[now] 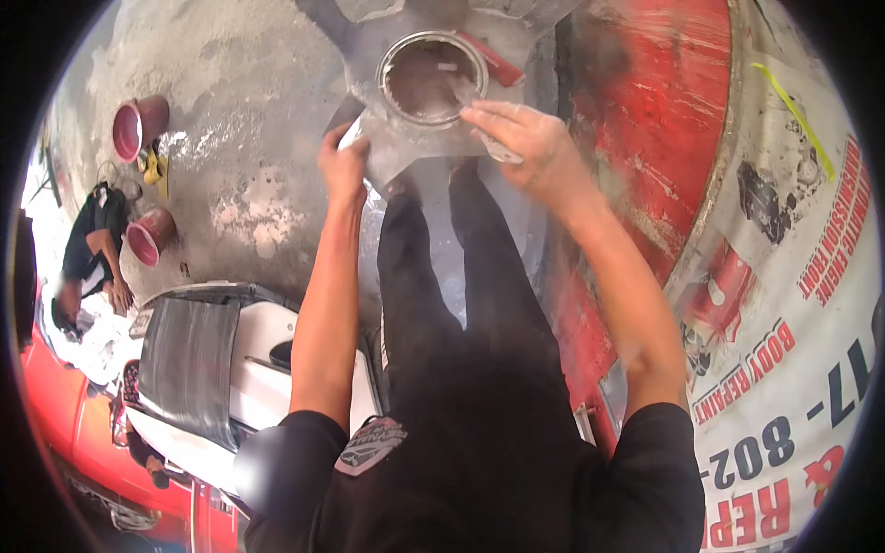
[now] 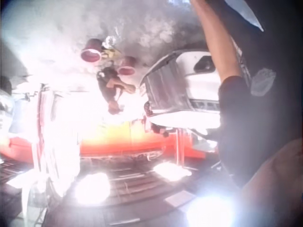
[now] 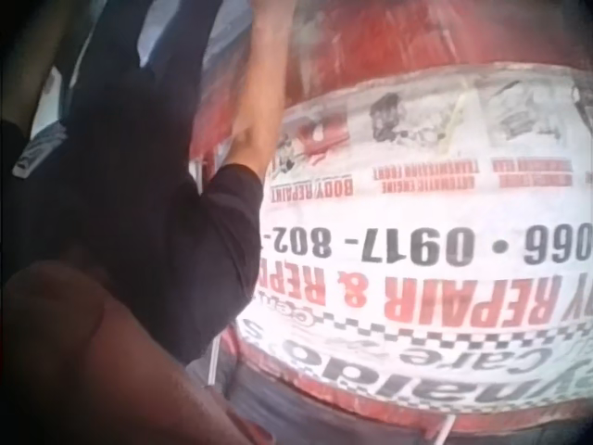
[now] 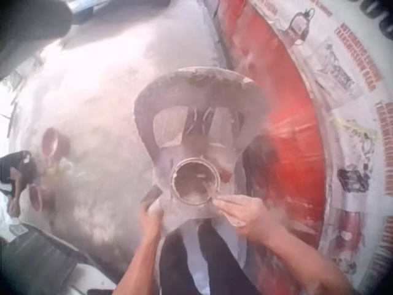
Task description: The person mixes body filler with a hardener on a metal spreader and applies it to the front bumper and wheel arch of a white car. They smooth the filler over the surface using the spreader and a plastic card, then scrape off excess material.
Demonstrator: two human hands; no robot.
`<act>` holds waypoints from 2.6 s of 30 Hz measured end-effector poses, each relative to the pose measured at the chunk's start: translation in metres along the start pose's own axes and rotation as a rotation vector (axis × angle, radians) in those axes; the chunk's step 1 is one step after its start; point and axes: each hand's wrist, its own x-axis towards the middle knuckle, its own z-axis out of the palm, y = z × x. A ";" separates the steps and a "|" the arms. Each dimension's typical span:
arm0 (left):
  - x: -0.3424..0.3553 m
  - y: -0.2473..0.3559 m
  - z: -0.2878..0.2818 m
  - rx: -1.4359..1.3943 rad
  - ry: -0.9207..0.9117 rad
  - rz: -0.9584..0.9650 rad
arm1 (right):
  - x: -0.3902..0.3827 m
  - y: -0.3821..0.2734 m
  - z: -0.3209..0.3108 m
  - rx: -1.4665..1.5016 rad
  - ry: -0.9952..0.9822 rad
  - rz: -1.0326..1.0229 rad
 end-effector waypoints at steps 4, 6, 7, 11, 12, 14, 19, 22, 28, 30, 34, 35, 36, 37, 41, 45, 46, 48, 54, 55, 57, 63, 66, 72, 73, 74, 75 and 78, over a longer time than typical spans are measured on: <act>-0.006 0.005 -0.016 -0.426 0.079 -0.227 | -0.003 0.004 -0.002 0.124 0.016 0.056; -0.001 0.003 -0.024 -0.541 0.070 -0.226 | 0.001 0.018 0.004 0.156 0.043 0.036; 0.001 0.000 -0.026 -0.552 0.078 -0.214 | 0.007 0.031 0.013 0.161 0.060 0.013; 0.004 0.002 -0.020 -0.504 0.060 -0.195 | 0.022 0.060 0.040 0.193 0.069 0.002; 0.005 0.001 -0.019 -0.483 0.056 -0.187 | 0.016 0.062 0.042 0.131 0.023 -0.029; 0.002 0.002 -0.019 -0.568 0.007 -0.264 | 0.008 0.068 0.041 0.004 -0.070 -0.099; -0.003 -0.012 -0.029 -0.665 -0.104 -0.343 | -0.008 0.034 -0.005 0.074 -0.007 -0.033; -0.008 -0.021 -0.027 -0.693 -0.101 -0.340 | -0.008 0.032 0.006 0.011 -0.029 -0.036; -0.016 -0.022 -0.027 -0.581 -0.121 -0.305 | -0.013 -0.007 -0.006 -0.031 0.089 -0.029; -0.016 -0.018 -0.026 -0.633 -0.119 -0.311 | -0.011 -0.011 -0.016 -0.042 0.106 -0.038; -0.016 -0.012 -0.028 -0.649 -0.089 -0.304 | -0.011 -0.007 -0.017 0.068 0.138 -0.018; -0.016 -0.009 -0.026 -0.689 -0.088 -0.304 | -0.007 0.003 -0.013 0.111 0.134 0.000; -0.017 -0.006 -0.022 -0.729 -0.086 -0.303 | -0.004 0.010 -0.010 0.147 0.121 0.035; -0.014 -0.006 -0.019 -0.723 -0.055 -0.269 | 0.000 0.018 -0.005 0.187 0.109 0.069; -0.017 -0.006 0.002 -0.581 0.071 -0.189 | 0.022 0.057 0.032 0.186 0.193 -0.053; -0.029 0.008 0.037 -0.438 0.148 -0.121 | 0.037 0.075 0.042 0.251 0.150 0.133; -0.029 0.008 0.045 -0.411 0.163 -0.097 | 0.037 0.075 0.042 0.259 0.107 0.189; -0.032 0.008 0.053 -0.437 0.140 -0.030 | 0.034 0.076 0.044 0.309 0.064 0.281; -0.037 0.015 0.065 -0.301 0.155 0.084 | 0.028 0.093 0.054 0.562 0.019 0.446; -0.032 0.011 0.065 -0.252 0.152 0.133 | 0.031 0.097 0.048 0.609 0.003 0.466; -0.027 0.002 0.062 -0.197 0.149 0.197 | 0.035 0.098 0.043 0.672 -0.018 0.524; -0.023 -0.004 0.061 -0.113 0.140 0.233 | 0.034 0.108 0.040 0.841 0.001 0.616; -0.021 -0.004 0.059 -0.115 0.117 0.243 | 0.029 0.113 0.050 0.929 0.063 0.650; -0.020 -0.006 0.046 -0.191 0.069 0.214 | 0.019 0.123 0.059 1.056 0.296 0.837; -0.022 -0.005 0.039 -0.198 0.075 0.147 | 0.017 0.121 0.056 1.073 0.325 0.841; -0.025 -0.004 0.031 -0.205 0.082 0.081 | 0.015 0.120 0.052 1.089 0.355 0.845; -0.028 -0.003 0.024 -0.244 0.077 0.056 | 0.012 0.119 0.046 1.071 0.372 0.846; -0.033 0.006 0.002 -0.366 0.072 0.006 | 0.001 0.112 0.021 1.044 0.407 0.823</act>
